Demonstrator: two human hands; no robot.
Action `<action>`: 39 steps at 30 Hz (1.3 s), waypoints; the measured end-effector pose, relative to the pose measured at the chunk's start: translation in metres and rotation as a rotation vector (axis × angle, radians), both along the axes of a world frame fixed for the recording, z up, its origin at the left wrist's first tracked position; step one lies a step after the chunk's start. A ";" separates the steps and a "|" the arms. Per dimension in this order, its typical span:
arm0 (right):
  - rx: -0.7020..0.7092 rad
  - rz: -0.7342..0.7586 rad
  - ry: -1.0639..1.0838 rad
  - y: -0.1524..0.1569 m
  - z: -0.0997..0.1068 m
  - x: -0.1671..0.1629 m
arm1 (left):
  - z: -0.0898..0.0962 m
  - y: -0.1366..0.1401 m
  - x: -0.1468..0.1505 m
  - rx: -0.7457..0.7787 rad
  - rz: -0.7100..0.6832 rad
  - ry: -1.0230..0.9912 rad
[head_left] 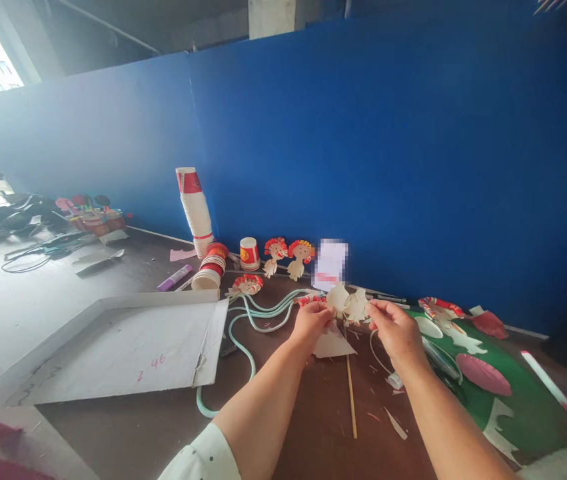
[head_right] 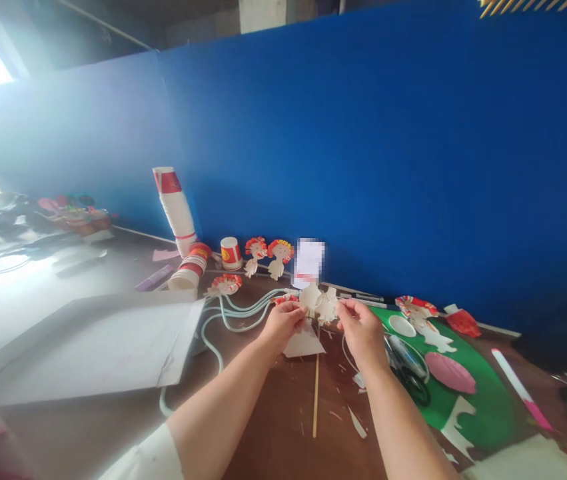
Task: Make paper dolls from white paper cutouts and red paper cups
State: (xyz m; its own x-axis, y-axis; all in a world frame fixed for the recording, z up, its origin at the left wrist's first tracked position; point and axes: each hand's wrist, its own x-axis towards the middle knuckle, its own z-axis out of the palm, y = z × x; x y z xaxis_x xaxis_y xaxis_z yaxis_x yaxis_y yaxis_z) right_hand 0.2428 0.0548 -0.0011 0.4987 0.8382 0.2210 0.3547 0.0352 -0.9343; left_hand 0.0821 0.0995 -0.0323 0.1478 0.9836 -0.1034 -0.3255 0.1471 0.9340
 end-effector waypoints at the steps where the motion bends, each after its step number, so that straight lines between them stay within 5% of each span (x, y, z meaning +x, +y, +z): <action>1: 0.006 -0.003 0.014 0.001 0.000 0.000 | 0.000 0.000 0.000 -0.001 -0.024 -0.011; 10: 0.091 -0.125 0.166 0.026 0.020 -0.007 | -0.003 0.004 0.000 -0.032 -0.052 -0.095; 16: 0.144 -0.175 0.237 0.034 0.009 -0.022 | -0.001 0.003 0.000 -0.047 -0.053 -0.142; 39: 0.109 -0.004 0.223 0.019 -0.011 -0.021 | -0.009 0.003 -0.002 -0.001 -0.054 -0.045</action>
State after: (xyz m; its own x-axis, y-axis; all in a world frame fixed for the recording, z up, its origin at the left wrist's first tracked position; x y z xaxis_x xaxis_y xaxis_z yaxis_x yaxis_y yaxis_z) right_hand 0.2215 0.0740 -0.0125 0.5481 0.8134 0.1947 0.1410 0.1397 -0.9801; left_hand 0.0804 0.1026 -0.0413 0.2055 0.9738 -0.0968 -0.3590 0.1670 0.9183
